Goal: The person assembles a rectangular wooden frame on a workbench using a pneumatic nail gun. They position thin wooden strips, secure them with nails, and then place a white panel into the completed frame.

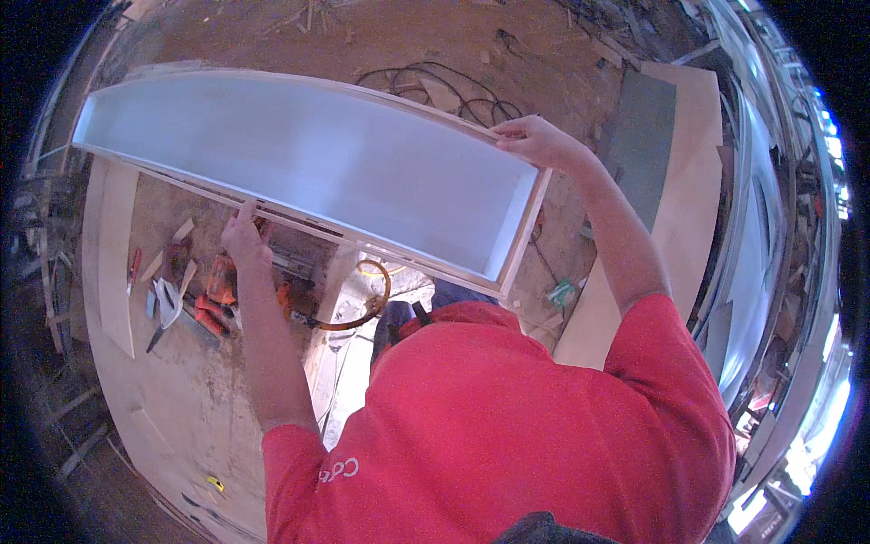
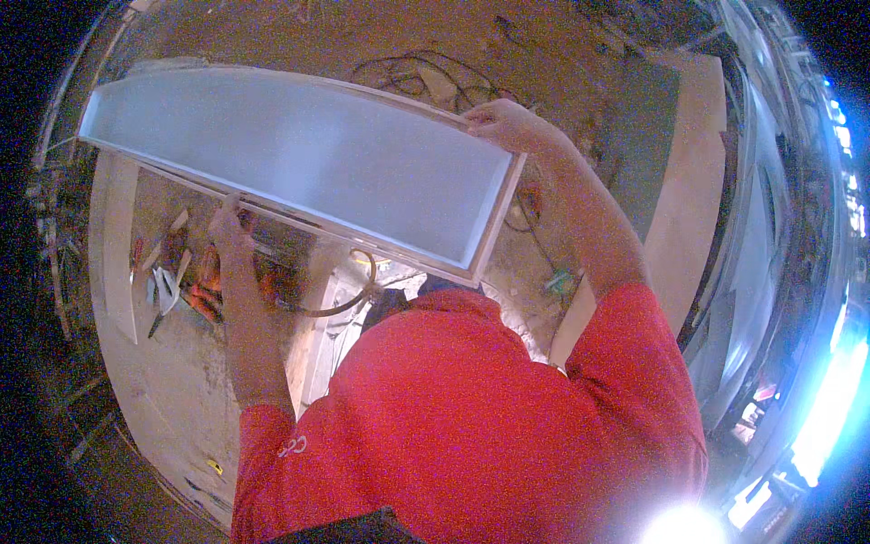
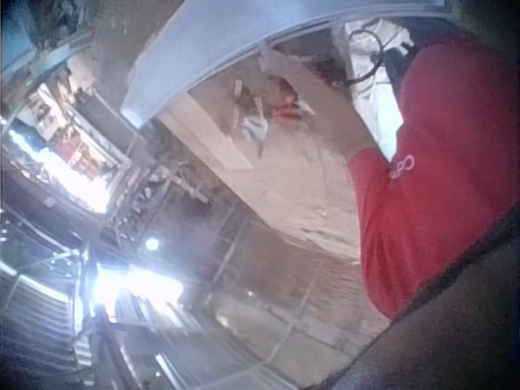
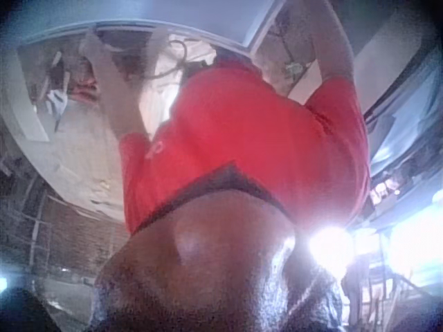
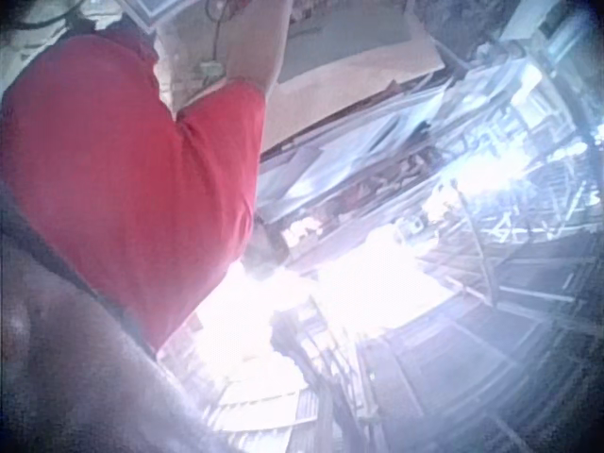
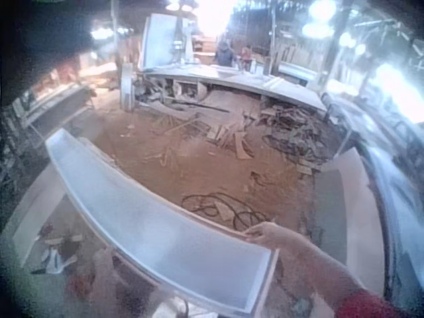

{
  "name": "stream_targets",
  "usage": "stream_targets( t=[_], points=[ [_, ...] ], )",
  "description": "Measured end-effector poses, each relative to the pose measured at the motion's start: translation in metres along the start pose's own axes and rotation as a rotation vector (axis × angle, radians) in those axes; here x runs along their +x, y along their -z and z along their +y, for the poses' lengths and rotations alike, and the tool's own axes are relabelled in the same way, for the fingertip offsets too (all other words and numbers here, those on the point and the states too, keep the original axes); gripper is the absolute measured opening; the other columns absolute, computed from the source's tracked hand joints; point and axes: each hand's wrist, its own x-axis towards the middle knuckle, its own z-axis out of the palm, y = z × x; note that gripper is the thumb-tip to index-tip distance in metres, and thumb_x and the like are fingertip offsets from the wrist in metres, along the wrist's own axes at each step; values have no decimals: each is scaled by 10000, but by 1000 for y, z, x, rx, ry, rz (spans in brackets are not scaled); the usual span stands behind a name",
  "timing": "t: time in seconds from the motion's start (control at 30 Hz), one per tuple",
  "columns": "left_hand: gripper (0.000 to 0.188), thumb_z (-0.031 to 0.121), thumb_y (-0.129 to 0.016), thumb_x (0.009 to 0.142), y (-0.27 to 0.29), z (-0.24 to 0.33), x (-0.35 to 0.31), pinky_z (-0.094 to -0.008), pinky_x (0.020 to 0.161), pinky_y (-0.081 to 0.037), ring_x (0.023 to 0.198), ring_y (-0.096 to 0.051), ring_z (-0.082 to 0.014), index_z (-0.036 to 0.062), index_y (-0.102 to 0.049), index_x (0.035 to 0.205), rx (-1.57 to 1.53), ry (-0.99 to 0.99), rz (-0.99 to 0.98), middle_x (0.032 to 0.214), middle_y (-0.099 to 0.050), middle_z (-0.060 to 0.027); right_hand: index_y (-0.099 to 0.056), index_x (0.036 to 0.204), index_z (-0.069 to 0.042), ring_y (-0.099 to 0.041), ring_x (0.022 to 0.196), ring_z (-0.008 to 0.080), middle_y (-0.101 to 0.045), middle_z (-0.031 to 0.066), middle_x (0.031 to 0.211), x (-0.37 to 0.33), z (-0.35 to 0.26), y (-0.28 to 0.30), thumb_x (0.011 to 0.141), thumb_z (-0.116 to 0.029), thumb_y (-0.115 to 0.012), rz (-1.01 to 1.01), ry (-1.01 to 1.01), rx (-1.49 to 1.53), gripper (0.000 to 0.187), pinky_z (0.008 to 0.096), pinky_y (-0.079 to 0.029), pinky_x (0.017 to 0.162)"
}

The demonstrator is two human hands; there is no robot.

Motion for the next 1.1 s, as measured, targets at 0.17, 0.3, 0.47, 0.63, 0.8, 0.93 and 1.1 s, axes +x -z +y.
stream_targets(
  t=[0.17, 0.3, 0.47, 0.63, 0.8, 0.93, 1.1],
  points=[
    [173, 145, -757, 883, 12, -2, 13, -341, 587, -580, 766, -701, -187, 80, -656, 1006, -27, -7, -22, 929, -697, -37, -677, 1359, -36, -682, 1002, 177, -755, 57, 1128, -50, 2, 12, 921, -250, -758, -40, -181, 235, 494, 363, -550, 890],
    [159, 156, -751, 891, 16, -8, 22, -356, 616, -584, 820, -697, -196, 77, -664, 999, 8, 1, -35, 964, -692, -43, -634, 1405, -37, -685, 1009, 163, -726, 52, 1196, -76, 36, 10, 897, -232, -786, 40, -240, 494, 566, 352, -569, 896],
    [150, 145, -747, 899, 10, -2, 8, -366, 642, -585, 847, -685, -201, 68, -668, 1000, 52, -69, -84, 961, -682, -54, -611, 1418, -20, -677, 1035, 128, -713, 50, 1217, -93, 60, -7, 882, -203, -810, 68, -113, 692, 600, 321, -570, 911],
    [180, 143, -742, 921, 22, -1, 11, -378, 674, -584, 849, -674, -216, 40, -681, 1055, 14, 12, -42, 982, -662, -63, -603, 1412, 13, -676, 1039, 127, -711, 62, 1216, -91, 54, -13, 880, -201, -819, 87, -79, 736, 613, 327, -553, 966],
    [174, 139, -740, 937, 21, 5, 17, -381, 745, -584, 892, -666, -214, 47, -681, 1073, 120, 8, -135, 987, -665, -61, -596, 1425, 9, -671, 1071, 144, -708, 61, 1218, -97, 69, -22, 889, -213, -815, 185, -49, 710, 620, 329, -538, 993],
    [186, 128, -735, 950, 26, 0, 19, -378, 787, -586, 928, -667, -205, 48, -675, 1107, -37, 75, -126, 1006, -677, -56, -561, 1462, -9, -668, 1090, 159, -694, 67, 1240, -95, 64, -28, 876, -211, -834, 179, -47, 678, 677, 349, -539, 1013],
    [213, 131, -740, 959, 28, -1, 13, -374, 812, -589, 975, -663, -197, 48, -667, 1141, -60, 39, -175, 1065, -685, -59, -507, 1509, -33, -669, 1085, 171, -628, 80, 1362, -103, 55, -42, 857, -216, -856, 249, -18, 734, 761, 356, -546, 1004]
  ],
)
